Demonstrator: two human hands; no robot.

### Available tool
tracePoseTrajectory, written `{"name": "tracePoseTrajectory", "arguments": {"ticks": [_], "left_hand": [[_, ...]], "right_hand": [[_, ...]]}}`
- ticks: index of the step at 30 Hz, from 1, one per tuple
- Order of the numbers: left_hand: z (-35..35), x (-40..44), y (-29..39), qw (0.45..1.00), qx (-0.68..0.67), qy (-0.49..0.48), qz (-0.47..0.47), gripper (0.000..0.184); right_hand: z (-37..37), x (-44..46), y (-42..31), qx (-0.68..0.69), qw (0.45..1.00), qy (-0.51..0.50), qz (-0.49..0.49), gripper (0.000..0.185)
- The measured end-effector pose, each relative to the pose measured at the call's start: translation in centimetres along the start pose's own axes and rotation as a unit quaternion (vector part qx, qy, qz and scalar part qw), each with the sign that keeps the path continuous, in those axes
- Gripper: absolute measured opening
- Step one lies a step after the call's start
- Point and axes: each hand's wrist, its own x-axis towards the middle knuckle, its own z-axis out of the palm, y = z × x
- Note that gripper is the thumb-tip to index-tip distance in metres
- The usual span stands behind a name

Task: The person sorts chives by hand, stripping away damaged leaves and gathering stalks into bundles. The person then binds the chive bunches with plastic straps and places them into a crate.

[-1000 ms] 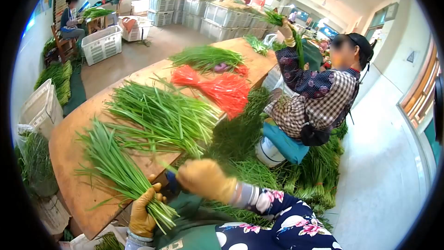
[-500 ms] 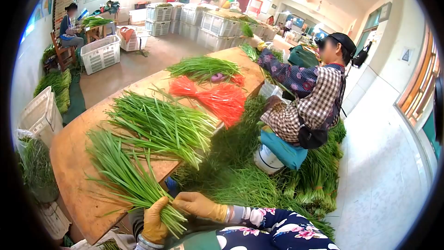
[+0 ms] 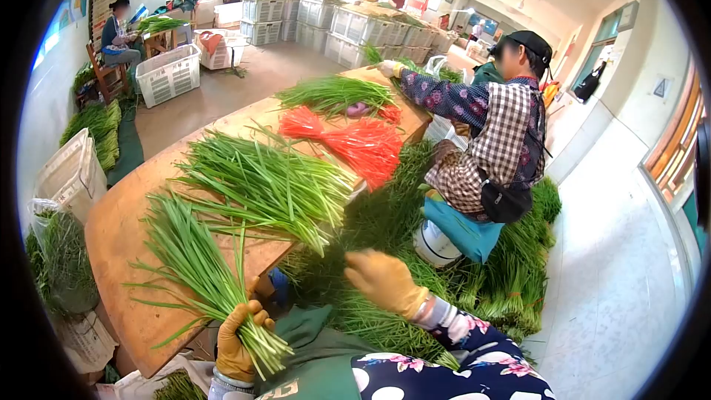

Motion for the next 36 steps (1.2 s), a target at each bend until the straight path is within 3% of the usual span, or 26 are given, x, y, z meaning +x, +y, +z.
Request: {"name": "tracePoseTrajectory", "arguments": {"ticks": [2,3,5,7,8,11,13,14,15,17,19,21,23,25,26,29,30,31,33,36], "left_hand": [[0.1,0.2,-0.2,0.999,-0.018,-0.044,-0.018,0.051],[0.3,0.1,-0.1,0.995,-0.038,-0.083,-0.034,0.055],[1.5,-0.4,0.4,0.997,-0.017,-0.068,0.013,0.049],[3.2,-1.6,1.2,0.994,0.030,-0.068,0.086,0.050],[3.4,-2.2,1.8,0.992,0.037,-0.065,0.105,0.047],[3.1,-2.5,5.1,0.986,0.052,-0.084,0.133,0.041],[2.8,-1.9,6.4,0.989,0.059,-0.046,0.131,0.037],[2.5,-1.5,6.3,0.989,0.063,-0.042,0.125,0.035],[2.6,-1.2,5.8,0.991,0.062,-0.019,0.116,0.036],[1.2,-0.9,5.2,0.996,0.048,0.026,0.074,0.034],[0.4,-0.9,4.9,0.995,0.058,0.060,0.048,0.033],[0.7,-1.1,4.8,0.993,0.081,0.068,0.046,0.031],[1.5,-1.4,4.8,0.991,0.093,0.073,0.058,0.029],[1.9,-1.8,5.0,0.989,0.103,0.088,0.065,0.027],[2.0,-1.9,5.2,0.988,0.105,0.095,0.069,0.027],[2.3,-1.8,5.1,0.989,0.101,0.086,0.073,0.025],[2.8,-2.0,5.0,0.987,0.086,0.108,0.077,0.026],[3.3,-1.4,5.0,0.988,0.071,0.116,0.074,0.026],[3.2,-0.5,5.2,0.993,0.049,0.075,0.080,0.024],[3.8,0.1,4.4,0.993,0.040,0.029,0.108,0.023]], "right_hand": [[-1.1,3.3,-2.7,-0.067,0.994,0.059,-0.060,0.032],[-0.4,4.6,-3.2,-0.066,0.994,0.060,-0.063,0.032],[1.8,6.5,-3.7,-0.182,0.983,0.008,-0.017,0.030],[4.6,7.5,-1.9,-0.125,0.992,-0.035,-0.012,0.026],[4.0,8.0,-2.0,-0.114,0.992,-0.001,-0.045,0.022],[1.1,10.0,-3.8,-0.079,0.996,-0.013,-0.027,0.030],[0.1,11.4,-3.6,0.040,0.997,-0.029,-0.055,0.030],[-0.1,11.7,-3.1,0.190,0.969,-0.151,0.054,0.028],[-0.7,12.1,-2.5,0.329,0.892,-0.266,0.162,0.027],[0.8,11.4,-1.0,0.383,0.831,-0.345,0.210,0.026],[0.7,10.5,-1.1,0.362,0.843,-0.346,0.196,0.027],[0.1,9.5,-1.8,0.520,0.743,-0.316,0.279,0.028],[0.5,8.5,-1.5,0.546,0.718,-0.333,0.275,0.029],[1.3,8.0,-0.9,0.703,0.542,-0.328,0.324,0.029],[1.4,7.8,-0.8,0.741,0.498,-0.287,0.346,0.027],[-1.9,9.6,-3.5,0.729,0.611,-0.154,0.269,0.017],[-2.6,10.3,-3.5,0.715,0.640,-0.138,0.244,0.015],[-3.3,11.1,-3.0,0.644,0.713,-0.173,0.216,0.015],[-4.2,12.3,-3.5,0.579,0.780,-0.105,0.213,0.014],[-7.7,13.0,-3.8,0.731,0.661,-0.099,0.134,0.013]]}}
